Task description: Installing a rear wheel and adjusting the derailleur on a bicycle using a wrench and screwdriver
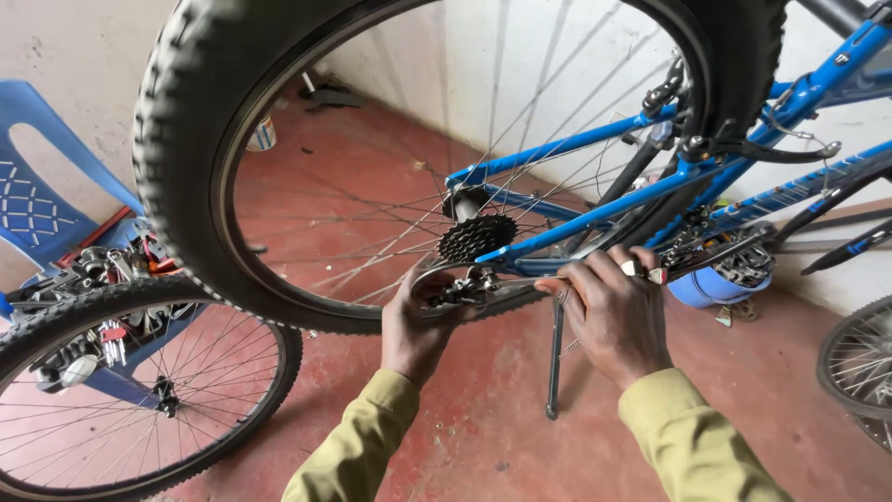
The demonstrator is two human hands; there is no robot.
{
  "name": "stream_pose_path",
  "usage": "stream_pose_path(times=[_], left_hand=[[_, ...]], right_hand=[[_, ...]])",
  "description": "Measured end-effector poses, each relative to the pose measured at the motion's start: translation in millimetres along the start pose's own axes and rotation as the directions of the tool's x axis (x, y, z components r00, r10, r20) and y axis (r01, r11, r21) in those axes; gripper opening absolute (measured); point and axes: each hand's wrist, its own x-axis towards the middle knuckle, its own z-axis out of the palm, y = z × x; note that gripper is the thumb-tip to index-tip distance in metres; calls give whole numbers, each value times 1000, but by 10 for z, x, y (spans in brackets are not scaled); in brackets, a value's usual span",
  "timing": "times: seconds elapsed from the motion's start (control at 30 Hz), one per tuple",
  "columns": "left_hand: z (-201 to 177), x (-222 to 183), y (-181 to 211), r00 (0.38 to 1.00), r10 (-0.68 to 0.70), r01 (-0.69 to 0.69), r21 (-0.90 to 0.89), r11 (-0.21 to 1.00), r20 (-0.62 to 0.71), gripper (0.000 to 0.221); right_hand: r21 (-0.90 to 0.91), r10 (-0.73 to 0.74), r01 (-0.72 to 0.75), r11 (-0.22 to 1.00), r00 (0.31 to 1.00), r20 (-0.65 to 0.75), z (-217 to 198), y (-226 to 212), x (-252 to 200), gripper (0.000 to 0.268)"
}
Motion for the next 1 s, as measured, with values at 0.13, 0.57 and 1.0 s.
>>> stream_pose_path(times=[0.13, 0.57, 1.0], left_hand=[[-94, 18, 14, 998, -4, -7, 173, 985, 64, 45], [-125, 186, 132, 976, -56, 49, 37, 998, 211, 43], [-79, 189, 245, 975, 83, -102, 83, 991, 205, 21]], right_hand=[[17, -105, 105, 994, 994, -15, -33, -28, 101, 25], [-130, -165, 158, 979, 986, -40, -133, -34, 245, 23], [-288, -355, 370, 883, 929, 104, -334, -230, 673, 30]])
